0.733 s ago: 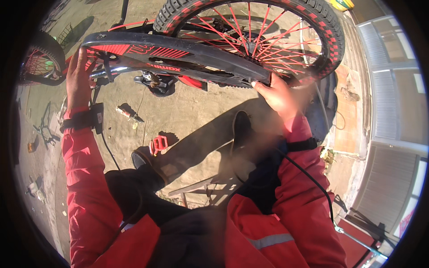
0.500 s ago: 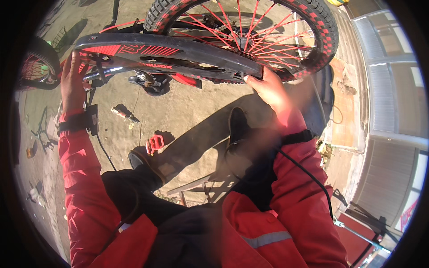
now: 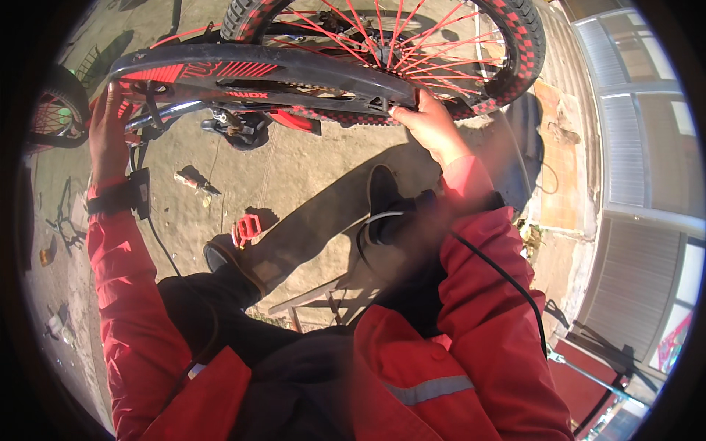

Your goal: The person walks to a red mountain bike, positions a black and red mudguard over the rear wheel, and secures it to the frame using a small tool. The person then attaches a combination lock to the mudguard and frame.

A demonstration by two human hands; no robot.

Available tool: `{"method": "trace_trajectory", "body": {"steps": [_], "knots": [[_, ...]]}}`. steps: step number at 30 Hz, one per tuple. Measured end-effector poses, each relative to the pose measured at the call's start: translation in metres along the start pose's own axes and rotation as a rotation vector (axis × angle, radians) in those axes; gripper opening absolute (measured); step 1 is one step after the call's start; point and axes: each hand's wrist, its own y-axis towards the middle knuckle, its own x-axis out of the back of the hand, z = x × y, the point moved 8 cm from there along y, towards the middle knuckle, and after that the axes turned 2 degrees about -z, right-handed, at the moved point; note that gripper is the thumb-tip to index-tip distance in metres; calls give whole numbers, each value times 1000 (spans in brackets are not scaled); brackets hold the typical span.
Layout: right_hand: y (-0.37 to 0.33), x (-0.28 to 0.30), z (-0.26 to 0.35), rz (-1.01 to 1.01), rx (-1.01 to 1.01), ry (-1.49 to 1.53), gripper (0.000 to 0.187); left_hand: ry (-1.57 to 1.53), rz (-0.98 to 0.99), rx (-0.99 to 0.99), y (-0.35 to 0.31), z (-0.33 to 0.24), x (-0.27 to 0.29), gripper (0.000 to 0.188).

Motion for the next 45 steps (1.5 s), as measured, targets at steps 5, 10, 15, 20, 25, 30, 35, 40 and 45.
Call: {"method": "trace_trajectory", "body": {"steps": [5, 10, 15, 20, 25, 30, 35, 40, 45], "knots": [[3, 1, 1, -28, -3, -23, 38, 21, 48, -26, 0, 0, 3, 48], [-3, 4, 4, -31, -65, 9, 38, 113, 45, -42, -6, -3, 1, 48], [-3, 2, 7, -38, -69, 51, 39, 47, 3, -4, -9, -3, -1, 47], [-2, 4, 5, -54, -67, 57, 40, 8, -16, 13, -8, 3, 2, 46], [-2, 3, 8, -68, -47, 32, 39, 182, 19, -95, -6, -2, 0, 66], [-1, 5, 5, -90, -71, 29, 37, 5, -13, -2, -7, 3, 1, 45], [3, 5, 3, -88, -10, 30, 37, 20, 13, 20, -8, 8, 3, 46], [5, 6, 1, -70, -15, 12, 36, 80, 22, 152, -4, 27, 5, 52], [4, 7, -1, -87, -71, -24, 39, -22, 92, 235, -9, 35, -3, 34]]}}
